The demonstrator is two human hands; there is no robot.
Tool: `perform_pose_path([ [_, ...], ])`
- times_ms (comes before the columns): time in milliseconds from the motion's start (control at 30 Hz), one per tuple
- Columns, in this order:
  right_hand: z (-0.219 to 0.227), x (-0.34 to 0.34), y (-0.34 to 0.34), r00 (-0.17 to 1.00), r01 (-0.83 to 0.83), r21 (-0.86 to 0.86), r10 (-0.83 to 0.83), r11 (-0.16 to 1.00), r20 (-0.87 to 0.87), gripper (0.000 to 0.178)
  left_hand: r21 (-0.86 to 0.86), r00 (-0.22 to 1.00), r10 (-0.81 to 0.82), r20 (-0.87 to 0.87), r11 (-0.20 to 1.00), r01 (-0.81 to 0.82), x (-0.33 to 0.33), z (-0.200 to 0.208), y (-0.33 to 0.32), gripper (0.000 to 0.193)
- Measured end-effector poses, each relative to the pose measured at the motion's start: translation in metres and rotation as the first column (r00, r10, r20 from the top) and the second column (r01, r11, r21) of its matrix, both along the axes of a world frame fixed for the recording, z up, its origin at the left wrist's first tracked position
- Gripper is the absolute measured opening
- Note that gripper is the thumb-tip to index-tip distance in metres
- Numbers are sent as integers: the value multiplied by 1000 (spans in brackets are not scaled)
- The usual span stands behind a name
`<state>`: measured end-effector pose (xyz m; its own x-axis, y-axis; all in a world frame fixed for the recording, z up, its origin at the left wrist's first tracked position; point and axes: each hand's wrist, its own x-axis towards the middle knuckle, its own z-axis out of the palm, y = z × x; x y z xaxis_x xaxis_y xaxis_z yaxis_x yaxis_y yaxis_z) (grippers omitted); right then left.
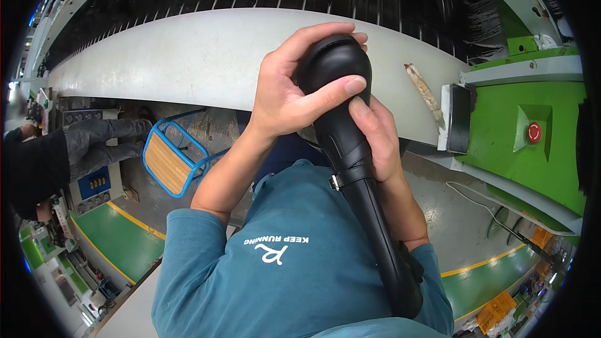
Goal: The person is checking the quality of shoes and placing them into the conveyor belt.
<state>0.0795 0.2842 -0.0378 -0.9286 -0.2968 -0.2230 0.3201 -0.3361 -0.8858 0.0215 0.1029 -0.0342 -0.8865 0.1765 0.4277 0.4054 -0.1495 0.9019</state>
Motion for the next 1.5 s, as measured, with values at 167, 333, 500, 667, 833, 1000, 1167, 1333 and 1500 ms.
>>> perform_pose_path([
  [167, 1, -1, -1, 999, -9, 50, 11, 999, -35, 55, 13, 1000, -6, 0, 1000, 6, 2, 0, -2, 57],
  [333, -1, -1, -2, 1000, -21, 43, 22, 999, -10, 54, 31, 1000, -8, 13, 999, 8, 2, 0, -3, 55],
  [500, 0, -3, -3, 1000, -20, 36, 21, 999, -13, 53, 42, 1000, -1, 11, 999, 1, 1, -1, -3, 54],
  [667, 0, -5, -3, 999, -43, 19, 43, 999, -4, 53, 29, 1000, 8, 2, 1000, -9, 1, -4, -4, 52],
  [833, -3, -3, 0, 998, -62, 37, 62, 997, -15, 53, 44, 1000, 12, 18, 999, -12, 6, -2, -3, 51],
  [1000, -5, -1, 0, 998, -66, 22, 66, 998, -11, 52, 109, 997, 30, 66, 993, -37, 11, 1, 1, 57],
  [1167, -6, 1, 1, 997, -76, 20, 76, 997, -21, 54, 96, 998, 22, 55, 995, -27, 16, -1, -1, 57],
  [1333, -7, 4, 2, 993, -84, 62, 89, 995, -75, 54, 89, 1000, 18, 5, 996, -19, 23, 3, -3, 53],
  [1500, -5, 10, 5, 967, -24, 202, 74, 979, -242, 55, -132, 997, 73, 13, 989, -70, 37, 27, -10, 49],
])
